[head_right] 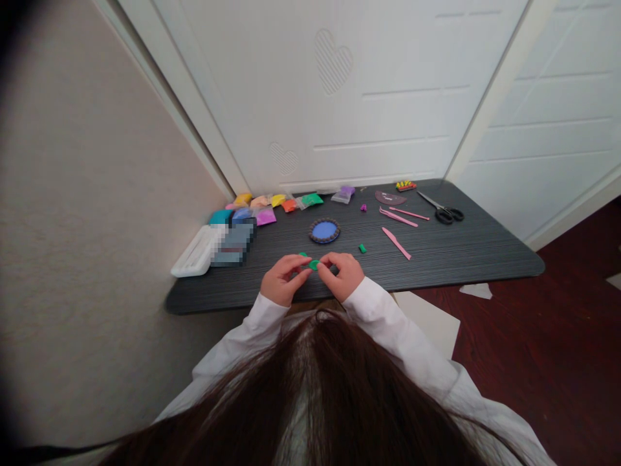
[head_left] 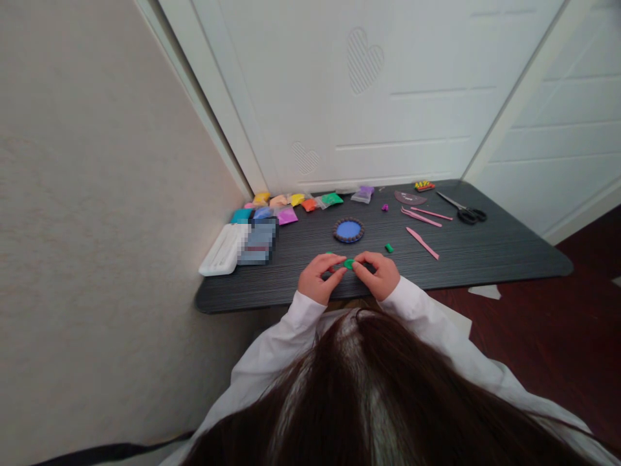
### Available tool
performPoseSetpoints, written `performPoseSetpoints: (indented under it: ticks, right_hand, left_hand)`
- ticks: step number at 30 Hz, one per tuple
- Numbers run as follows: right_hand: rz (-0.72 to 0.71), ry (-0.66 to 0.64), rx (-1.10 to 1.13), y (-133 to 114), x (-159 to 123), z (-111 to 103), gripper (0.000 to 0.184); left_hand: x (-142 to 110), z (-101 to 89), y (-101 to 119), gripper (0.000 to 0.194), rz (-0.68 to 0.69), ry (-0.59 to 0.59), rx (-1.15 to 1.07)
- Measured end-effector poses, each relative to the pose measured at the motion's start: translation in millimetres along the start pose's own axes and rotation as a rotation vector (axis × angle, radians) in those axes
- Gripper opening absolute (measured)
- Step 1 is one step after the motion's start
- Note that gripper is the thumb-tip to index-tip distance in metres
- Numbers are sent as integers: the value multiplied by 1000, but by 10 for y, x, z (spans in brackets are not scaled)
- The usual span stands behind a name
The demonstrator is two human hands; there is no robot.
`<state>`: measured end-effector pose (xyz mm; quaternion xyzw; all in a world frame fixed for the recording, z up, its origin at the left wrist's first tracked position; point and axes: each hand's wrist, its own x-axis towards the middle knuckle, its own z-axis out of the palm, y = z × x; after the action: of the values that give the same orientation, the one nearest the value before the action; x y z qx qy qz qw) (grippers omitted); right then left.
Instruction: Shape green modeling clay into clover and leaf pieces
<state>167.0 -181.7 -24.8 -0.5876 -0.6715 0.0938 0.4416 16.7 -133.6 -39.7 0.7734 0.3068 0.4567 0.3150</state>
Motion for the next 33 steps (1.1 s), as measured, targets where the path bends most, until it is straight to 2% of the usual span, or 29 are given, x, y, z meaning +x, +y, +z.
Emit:
performPoseSetpoints:
  ticks: [13,18,25,29,33]
  right_hand:
    - [0,-41,47,9,1,-19,15]
    - [8,-52,75,21,6,-27,16]
    - [13,-49,98,8,3,-30,16]
    - [41,-3,108,27,-4,-26,17]
    - [72,64,119,54,-7,-8,22]
  left_hand:
    - [2,-2,19,15,17,6,19]
    - [-4,13,-2,20,-12,11,-38]
    - [5,20,43,12,-91,45,-195]
    - [57,-27,-46,19,-177,138,-390]
    - [114,-188,-182,18,-264,253,-544]
